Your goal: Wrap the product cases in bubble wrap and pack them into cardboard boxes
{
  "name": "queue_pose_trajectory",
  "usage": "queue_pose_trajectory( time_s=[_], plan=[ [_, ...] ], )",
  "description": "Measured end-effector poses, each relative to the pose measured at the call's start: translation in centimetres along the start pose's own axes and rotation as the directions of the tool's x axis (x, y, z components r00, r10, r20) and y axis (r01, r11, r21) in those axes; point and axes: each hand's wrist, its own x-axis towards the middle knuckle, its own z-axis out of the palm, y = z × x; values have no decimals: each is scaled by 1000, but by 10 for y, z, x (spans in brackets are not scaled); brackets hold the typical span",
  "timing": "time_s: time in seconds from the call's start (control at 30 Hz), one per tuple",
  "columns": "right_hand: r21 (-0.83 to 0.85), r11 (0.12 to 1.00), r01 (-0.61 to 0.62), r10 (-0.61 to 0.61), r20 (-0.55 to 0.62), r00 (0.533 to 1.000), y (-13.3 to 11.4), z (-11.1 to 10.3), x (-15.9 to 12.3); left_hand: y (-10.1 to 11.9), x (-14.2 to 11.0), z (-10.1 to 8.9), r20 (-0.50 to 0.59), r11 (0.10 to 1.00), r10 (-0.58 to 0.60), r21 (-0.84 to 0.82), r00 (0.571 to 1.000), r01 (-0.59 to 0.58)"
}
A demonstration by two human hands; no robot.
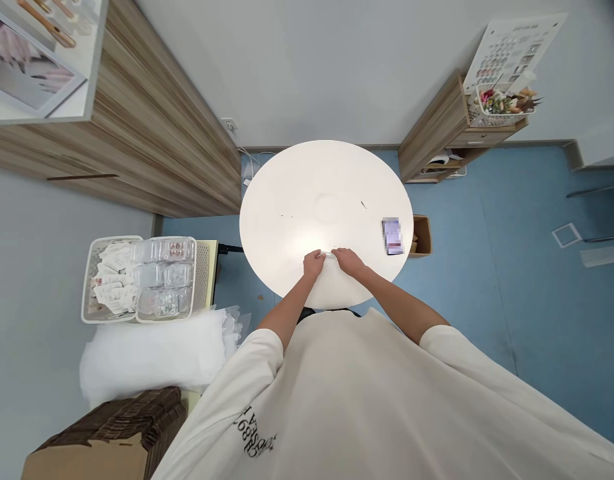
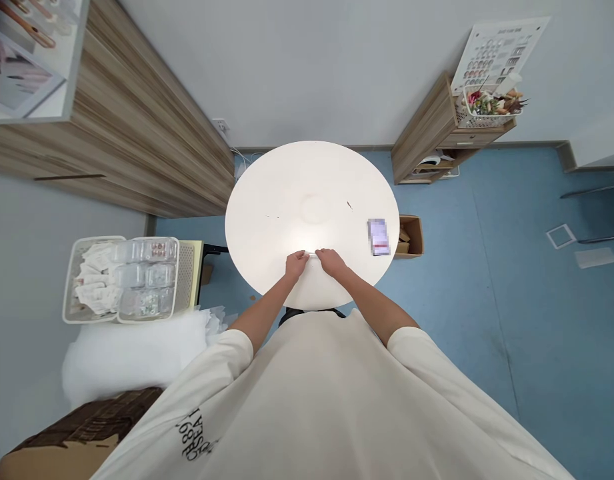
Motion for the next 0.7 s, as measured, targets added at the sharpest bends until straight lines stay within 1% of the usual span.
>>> queue_pose_trajectory(
  time_s=[0.13, 0.2, 0.27, 0.37, 0.47, 0.53, 0.63, 0.7],
  plan=[
    [-27, 999, 27, -28, -16, 999, -3, 4, -1, -4, 1, 2, 42, 995, -77, -67, 996, 80],
    [-39, 999, 23, -25, -31, 999, -3, 4, 1, -8, 0, 4, 48, 995, -66, -69, 997, 69],
    [-24, 1000, -11, 10, -46, 999, -3, 3, 5, -13, -4, 5, 54, 997, -34, -61, 998, 37],
    [65, 995, -75, 79, -60, 995, -1, -1, 14, -21, -12, 8, 51, 999, -4, -36, 999, 6],
    [182, 977, -110, 127, -85, 988, 2, 0, 21, -26, -16, 9, 58, 1000, -20, -3, 998, 21],
    [258, 957, -133, 165, -104, 981, 4, 3, 24, -28, -17, 9, 72, 999, -32, -9, 997, 33],
    [355, 918, -178, 240, -139, 961, 7, 11, 20, -31, -17, 8, 101, 999, -28, -36, 994, 32],
    [396, 891, -221, 298, -143, 944, 11, 18, 12, -33, -19, 5, 108, 999, -34, -25, 994, 37]
  ],
)
